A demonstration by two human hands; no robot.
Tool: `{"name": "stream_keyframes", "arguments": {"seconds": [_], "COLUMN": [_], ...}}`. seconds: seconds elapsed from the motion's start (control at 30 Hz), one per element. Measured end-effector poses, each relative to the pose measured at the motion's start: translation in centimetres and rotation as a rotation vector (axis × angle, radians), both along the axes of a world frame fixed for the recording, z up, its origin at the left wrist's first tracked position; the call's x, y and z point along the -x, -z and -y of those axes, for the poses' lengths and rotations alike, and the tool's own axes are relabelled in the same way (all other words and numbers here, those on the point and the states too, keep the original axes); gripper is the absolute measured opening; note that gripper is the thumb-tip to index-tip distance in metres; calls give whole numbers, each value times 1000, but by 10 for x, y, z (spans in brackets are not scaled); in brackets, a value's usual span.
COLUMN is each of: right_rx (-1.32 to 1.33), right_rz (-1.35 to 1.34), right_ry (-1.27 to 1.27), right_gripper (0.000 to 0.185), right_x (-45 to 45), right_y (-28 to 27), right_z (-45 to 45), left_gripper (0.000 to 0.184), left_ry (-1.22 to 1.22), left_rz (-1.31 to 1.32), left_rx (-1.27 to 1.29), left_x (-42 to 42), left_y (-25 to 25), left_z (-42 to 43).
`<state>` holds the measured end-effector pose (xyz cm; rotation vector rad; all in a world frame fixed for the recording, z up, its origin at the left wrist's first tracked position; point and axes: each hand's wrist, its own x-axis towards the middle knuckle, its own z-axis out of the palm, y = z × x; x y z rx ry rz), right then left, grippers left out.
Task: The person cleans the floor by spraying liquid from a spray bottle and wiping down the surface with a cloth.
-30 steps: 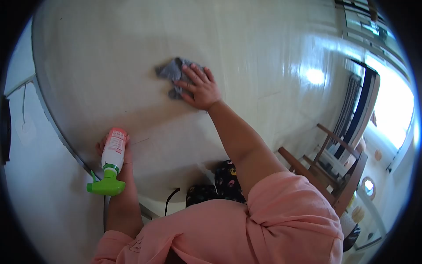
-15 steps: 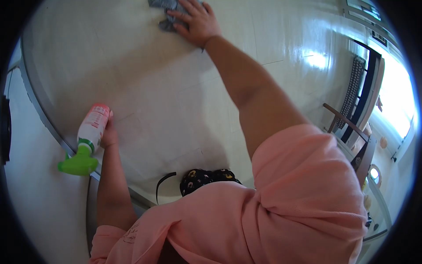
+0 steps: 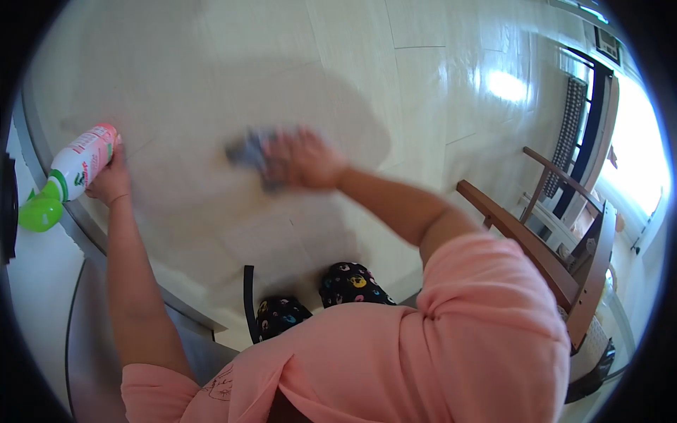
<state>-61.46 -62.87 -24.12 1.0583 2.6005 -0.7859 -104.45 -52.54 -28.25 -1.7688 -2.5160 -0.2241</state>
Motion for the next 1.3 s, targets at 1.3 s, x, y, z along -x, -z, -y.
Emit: {"name": "stream_keyframes", "arguments": {"seconds": [1.3], "right_rx": [-712], "right_rz": [262], "right_ry": [1274], "right_gripper": [52], "right_x": [-214], "right_y": [67], "right_z": [67], "left_gripper": [67], "left_ry": [171], "left_rz": [250], "left_rx": [-209], "left_x": [3], "left_y": [16], "left_z": [10]}}
